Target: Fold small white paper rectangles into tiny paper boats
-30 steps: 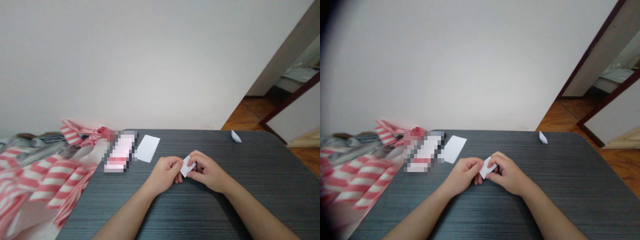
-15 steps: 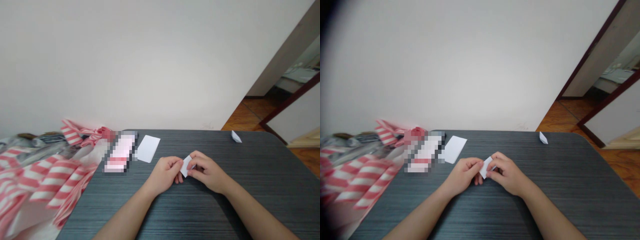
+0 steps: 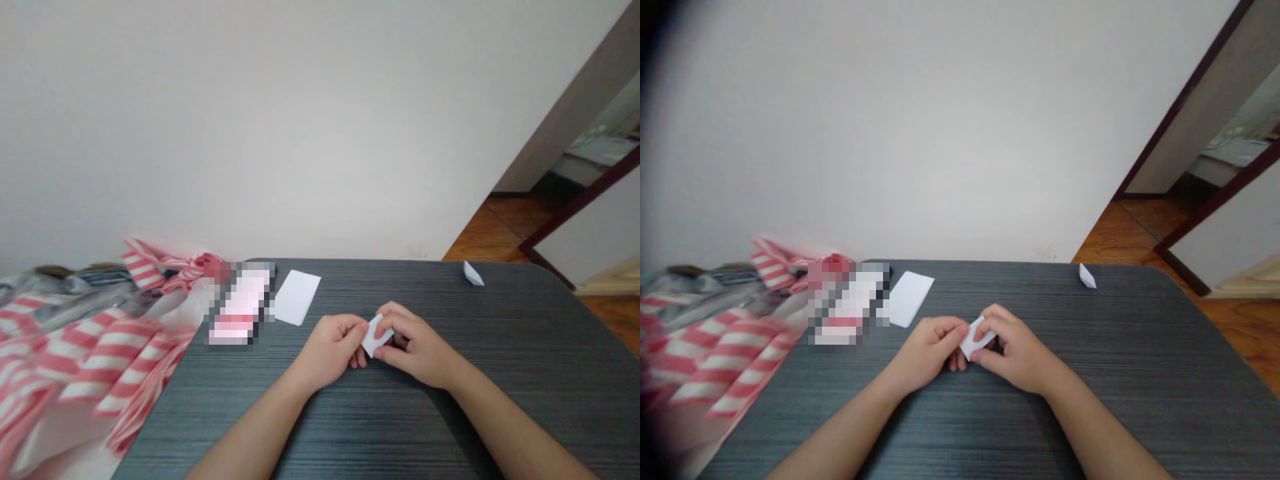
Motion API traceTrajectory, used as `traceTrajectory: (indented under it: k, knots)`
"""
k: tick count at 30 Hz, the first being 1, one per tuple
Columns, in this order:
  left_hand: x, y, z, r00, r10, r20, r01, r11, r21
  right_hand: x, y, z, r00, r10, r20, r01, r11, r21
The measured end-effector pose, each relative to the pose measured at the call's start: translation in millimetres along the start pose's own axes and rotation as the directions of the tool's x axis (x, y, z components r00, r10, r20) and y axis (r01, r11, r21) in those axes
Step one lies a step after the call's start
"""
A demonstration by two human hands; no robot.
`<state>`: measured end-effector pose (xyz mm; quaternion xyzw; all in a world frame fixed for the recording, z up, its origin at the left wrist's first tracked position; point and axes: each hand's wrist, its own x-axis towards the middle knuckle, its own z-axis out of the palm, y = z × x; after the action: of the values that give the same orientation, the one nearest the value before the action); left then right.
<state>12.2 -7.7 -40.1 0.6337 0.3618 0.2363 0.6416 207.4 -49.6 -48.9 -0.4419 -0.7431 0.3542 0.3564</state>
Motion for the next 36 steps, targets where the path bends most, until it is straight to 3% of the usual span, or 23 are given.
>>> traceTrajectory:
  k: [11,24,36]
  knots:
    - [0.1,-0.1,0.4,1.000,-0.003,0.008,0.003,1.000,0.002,2.1,-7.4,-3.3,0.994,-0.105,0.014,0.106,0.994,-0.024]
    - [0.5,-6.8,-1.9,0.996,0.039,0.077,-0.044,0.996,0.073,3.9,-5.1,-1.3,0.988,-0.060,-0.140,0.051,0.996,-0.067]
    - [-0.9,-2.3,-2.1,0.999,0.043,0.030,-0.048,0.978,0.201,3.4,-2.6,0.1,0.984,-0.068,-0.167,0.055,0.995,-0.078]
